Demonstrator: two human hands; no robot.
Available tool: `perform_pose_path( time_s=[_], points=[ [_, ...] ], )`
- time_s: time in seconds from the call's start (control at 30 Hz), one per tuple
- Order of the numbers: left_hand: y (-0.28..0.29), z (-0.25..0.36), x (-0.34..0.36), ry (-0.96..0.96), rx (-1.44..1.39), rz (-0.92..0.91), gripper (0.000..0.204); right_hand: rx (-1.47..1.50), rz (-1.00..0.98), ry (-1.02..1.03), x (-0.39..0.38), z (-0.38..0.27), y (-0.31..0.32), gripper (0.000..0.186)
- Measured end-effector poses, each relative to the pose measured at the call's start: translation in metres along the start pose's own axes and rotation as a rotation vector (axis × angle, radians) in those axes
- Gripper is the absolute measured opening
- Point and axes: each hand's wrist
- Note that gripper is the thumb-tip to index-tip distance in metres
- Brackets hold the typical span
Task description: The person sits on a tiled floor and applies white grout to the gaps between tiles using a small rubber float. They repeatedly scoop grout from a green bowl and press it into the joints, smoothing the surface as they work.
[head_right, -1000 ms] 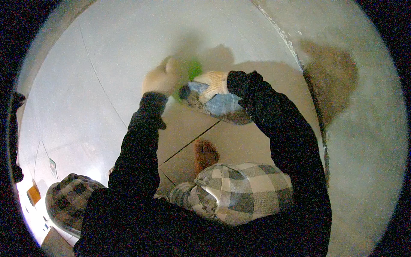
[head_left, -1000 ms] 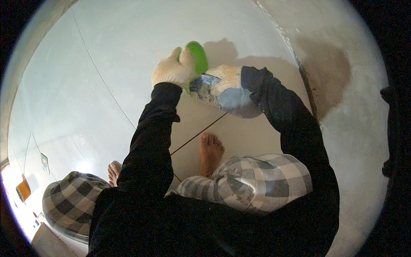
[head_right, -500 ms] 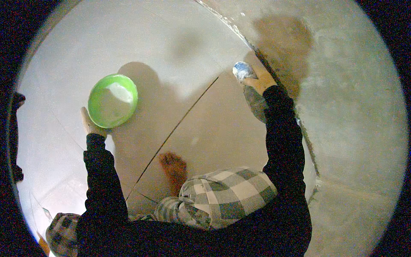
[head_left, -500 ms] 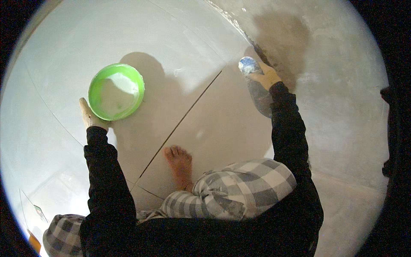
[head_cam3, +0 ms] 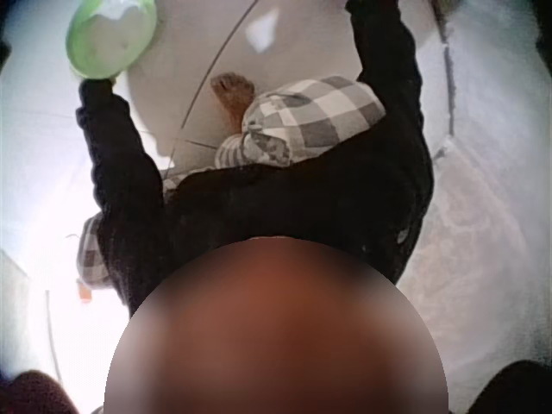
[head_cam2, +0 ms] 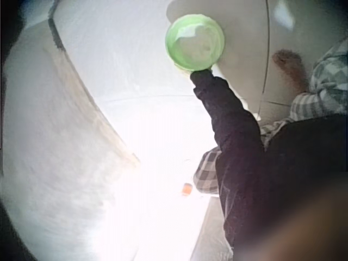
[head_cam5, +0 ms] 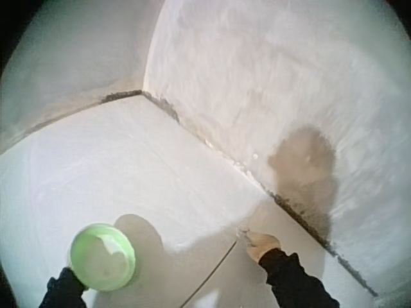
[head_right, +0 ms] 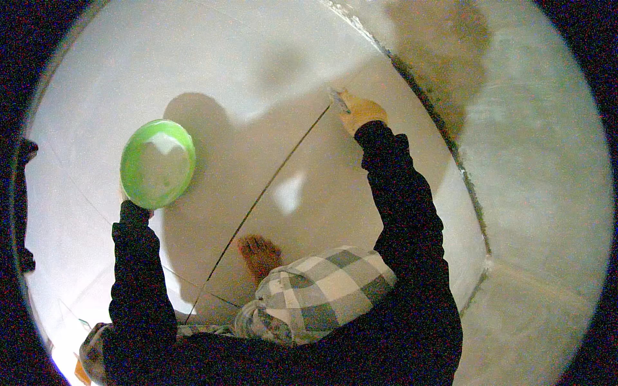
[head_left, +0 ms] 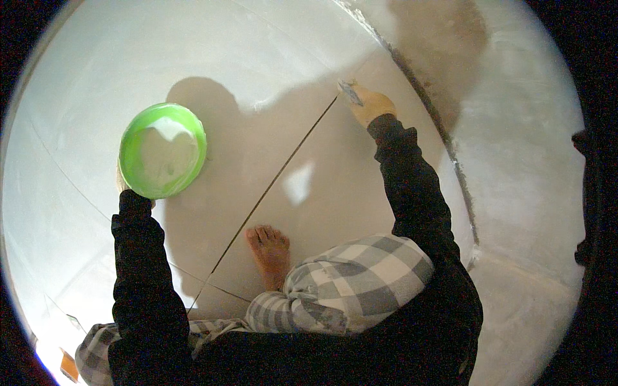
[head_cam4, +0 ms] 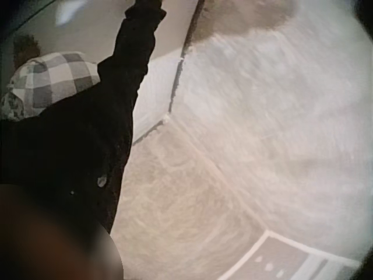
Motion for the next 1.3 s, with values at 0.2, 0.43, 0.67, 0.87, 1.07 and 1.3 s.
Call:
perform_pose_path(
  time_s=[0.2, 0.43, 0.67, 0.87, 1.07, 1.3],
  points=[
    [-0.012, 0.003, -0.009, 0.002, -0.048, 0.035, 0.051, -0.033, 0.257, 0.231, -0.038, -0.029, -0.036, 0.038],
    [-0.006, 0.003, -0.002, 0.023, -0.085, 0.043, 0.051, -0.252, -0.263, 0.059, 0.007, 0.032, 0.027, 0.047],
    [0.002, -0.006, 0.006, -0.04, 0.042, 0.114, 0.055, -0.249, -0.177, 0.067, 0.082, 0.012, 0.02, 0.04],
    [-0.003, -0.003, 0.002, 0.02, 0.019, 0.092, 0.061, -0.212, -0.331, -0.012, 0.005, -0.036, -0.004, 0.055],
    [-0.01, 0.001, -0.002, 0.009, -0.008, 0.104, 0.059, -0.225, -0.494, 0.268, 0.022, -0.014, 0.024, 0.053],
    [-0.01, 0.003, -0.001, -0.002, -0.02, 0.065, 0.055, -0.284, -0.254, 0.298, 0.065, -0.019, 0.034, 0.047]
  ],
)
Point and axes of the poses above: each hand's wrist, its own x-axis towards the middle knuckle, its own y-axis out of the back of the hand, z = x × y, and after that the axes turned 14 degrees about x, right-handed
